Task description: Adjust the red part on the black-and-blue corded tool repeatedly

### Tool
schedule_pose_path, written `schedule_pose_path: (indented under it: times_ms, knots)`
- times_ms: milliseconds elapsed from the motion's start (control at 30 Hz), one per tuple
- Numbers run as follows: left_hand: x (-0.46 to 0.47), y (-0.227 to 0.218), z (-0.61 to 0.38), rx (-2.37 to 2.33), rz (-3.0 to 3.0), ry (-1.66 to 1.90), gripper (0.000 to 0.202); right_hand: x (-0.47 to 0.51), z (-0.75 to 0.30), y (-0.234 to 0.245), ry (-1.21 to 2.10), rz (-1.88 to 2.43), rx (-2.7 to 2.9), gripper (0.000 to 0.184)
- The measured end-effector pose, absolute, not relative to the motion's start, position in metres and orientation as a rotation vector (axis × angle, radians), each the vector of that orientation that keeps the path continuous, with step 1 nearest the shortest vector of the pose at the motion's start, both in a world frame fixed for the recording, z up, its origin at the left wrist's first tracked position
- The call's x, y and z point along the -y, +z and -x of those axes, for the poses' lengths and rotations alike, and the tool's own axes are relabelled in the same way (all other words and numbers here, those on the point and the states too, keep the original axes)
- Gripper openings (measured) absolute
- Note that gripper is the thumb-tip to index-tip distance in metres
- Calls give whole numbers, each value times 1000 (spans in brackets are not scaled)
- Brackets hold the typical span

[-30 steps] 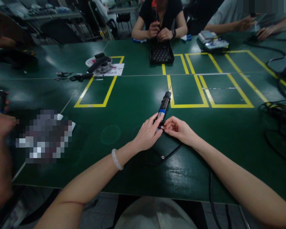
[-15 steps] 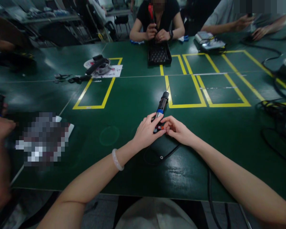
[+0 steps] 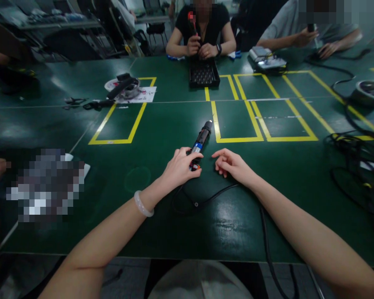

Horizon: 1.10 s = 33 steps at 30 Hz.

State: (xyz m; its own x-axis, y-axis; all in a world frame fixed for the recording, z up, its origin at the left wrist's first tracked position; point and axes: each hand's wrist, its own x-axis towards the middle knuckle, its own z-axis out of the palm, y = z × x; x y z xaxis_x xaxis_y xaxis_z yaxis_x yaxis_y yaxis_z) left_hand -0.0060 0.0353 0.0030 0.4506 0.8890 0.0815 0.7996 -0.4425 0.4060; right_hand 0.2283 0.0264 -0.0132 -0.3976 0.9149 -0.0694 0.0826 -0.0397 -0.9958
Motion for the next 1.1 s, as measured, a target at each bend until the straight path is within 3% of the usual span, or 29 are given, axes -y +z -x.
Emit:
schedule_pose_path:
  times_ms: [400,567,733,1100]
  knots:
    - [-102,0,162,-1876,-2333,259,47,-28,-231,-17,1560,1067,1466,20]
    - [-130,5,210,-2238,-2042,159,47,-28,-233,-16,1560,1098,1481,17]
    - [-143,9,236,-2301,-1902,122,50,-28,-232,-16,1561,1097,1490,17]
    - [-149,5,225,-2480,-1849,-71,86,-25,-229,-14,1537,1112,1523,16]
